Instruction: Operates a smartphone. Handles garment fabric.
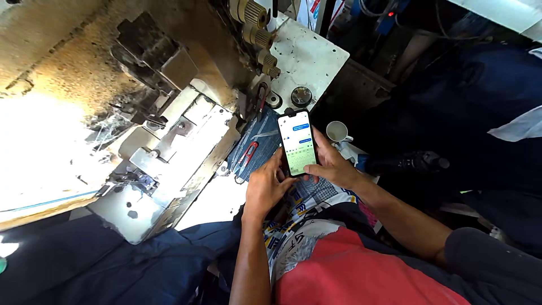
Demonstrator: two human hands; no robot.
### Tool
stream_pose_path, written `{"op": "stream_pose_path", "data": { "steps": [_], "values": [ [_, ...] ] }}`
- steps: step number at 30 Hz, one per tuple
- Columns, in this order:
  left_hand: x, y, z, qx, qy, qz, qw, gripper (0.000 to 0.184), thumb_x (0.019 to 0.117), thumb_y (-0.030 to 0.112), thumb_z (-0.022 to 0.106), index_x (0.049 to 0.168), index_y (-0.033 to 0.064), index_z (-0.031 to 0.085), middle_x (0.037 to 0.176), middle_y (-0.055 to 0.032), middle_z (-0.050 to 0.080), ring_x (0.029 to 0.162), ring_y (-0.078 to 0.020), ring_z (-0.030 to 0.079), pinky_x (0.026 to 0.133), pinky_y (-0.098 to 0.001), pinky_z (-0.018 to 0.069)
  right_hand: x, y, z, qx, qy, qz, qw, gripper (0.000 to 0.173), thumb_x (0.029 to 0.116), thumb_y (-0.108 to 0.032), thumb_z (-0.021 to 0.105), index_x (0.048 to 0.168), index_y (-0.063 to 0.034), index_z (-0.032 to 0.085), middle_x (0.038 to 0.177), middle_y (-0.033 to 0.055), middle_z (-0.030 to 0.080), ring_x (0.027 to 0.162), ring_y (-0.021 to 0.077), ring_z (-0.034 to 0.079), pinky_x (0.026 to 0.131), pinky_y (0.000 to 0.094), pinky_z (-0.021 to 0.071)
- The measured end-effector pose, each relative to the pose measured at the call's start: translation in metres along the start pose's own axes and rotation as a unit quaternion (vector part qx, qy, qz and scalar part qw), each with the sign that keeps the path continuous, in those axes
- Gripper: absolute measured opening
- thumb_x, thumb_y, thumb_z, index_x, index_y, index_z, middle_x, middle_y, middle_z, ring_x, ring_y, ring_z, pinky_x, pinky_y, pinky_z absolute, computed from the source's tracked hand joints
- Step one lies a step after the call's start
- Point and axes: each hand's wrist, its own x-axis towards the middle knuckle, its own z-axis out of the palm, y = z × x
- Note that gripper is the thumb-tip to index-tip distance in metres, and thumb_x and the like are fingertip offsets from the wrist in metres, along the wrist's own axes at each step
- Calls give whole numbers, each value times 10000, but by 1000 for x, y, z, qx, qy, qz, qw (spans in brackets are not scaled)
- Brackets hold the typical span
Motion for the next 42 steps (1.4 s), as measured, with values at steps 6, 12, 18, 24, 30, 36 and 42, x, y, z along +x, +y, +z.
{"op": "stream_pose_path", "data": {
  "steps": [6, 12, 18, 24, 30, 36, 42],
  "values": [
    [0, 0, -1, -9, 3, 6, 1000, 806, 848, 462, 816, 1492, 90, 505, 801, 37, 691, 634, -65, 606, 642, -294, 569, 0, 1, 10, 0, 19, 4, 1000, 1152, 862, 10, 720, 1649, -372, -30, 1283, 147, 631, 774, 250, 688, 558, 334, 592],
    [0, 1, -1, -10, 2, 6, 1000, 818, 845, 467, 820, 1499, 93, 500, 809, 31, 690, 634, -71, 604, 639, -301, 571, 1, 2, 10, -4, 15, 3, 1000, 1190, 837, 35, 742, 1647, -366, -33, 1317, 146, 627, 829, 276, 709, 579, 355, 611],
    [-1, 1, -2, -15, -4, -5, 1000, 809, 843, 423, 833, 1516, 139, 486, 805, 45, 688, 633, -67, 611, 634, -312, 578, 2, 3, 12, -15, 32, 6, 999, 1212, 818, 47, 759, 1647, -372, -19, 1315, 140, 625, 798, 272, 706, 557, 352, 610],
    [-1, 2, -2, -19, -5, -7, 1000, 815, 839, 425, 838, 1518, 141, 488, 802, 36, 687, 621, -75, 608, 623, -315, 577, 4, 6, 15, -16, 48, -1, 999, 1218, 802, 29, 786, 1646, -358, -2, 1275, 142, 643, 808, 270, 710, 577, 357, 616],
    [-1, 2, -3, -19, -2, -4, 1000, 802, 846, 408, 830, 1513, 116, 492, 841, 20, 705, 632, -77, 616, 624, -309, 578, 5, 8, 14, -5, 42, -4, 999, 1208, 803, 18, 794, 1647, -359, 15, 1313, 140, 629, 849, 284, 714, 593, 367, 622],
    [-1, 2, -2, -24, 2, 1, 1000, 805, 841, 410, 835, 1509, 116, 495, 834, 25, 701, 624, -64, 611, 610, -287, 573, 3, 6, 11, -3, 30, 5, 1000, 1216, 814, 17, 790, 1648, -373, -5, 1317, 148, 627, 845, 291, 715, 588, 367, 623],
    [-1, 2, -2, -23, -1, -2, 1000, 820, 838, 432, 838, 1514, 124, 491, 852, 28, 705, 648, -66, 619, 629, -295, 576, 3, 6, 10, 5, 17, 1, 1000, 1215, 811, 54, 764, 1647, -358, -15, 1327, 154, 618, 839, 297, 715, 572, 360, 619]
  ]
}}
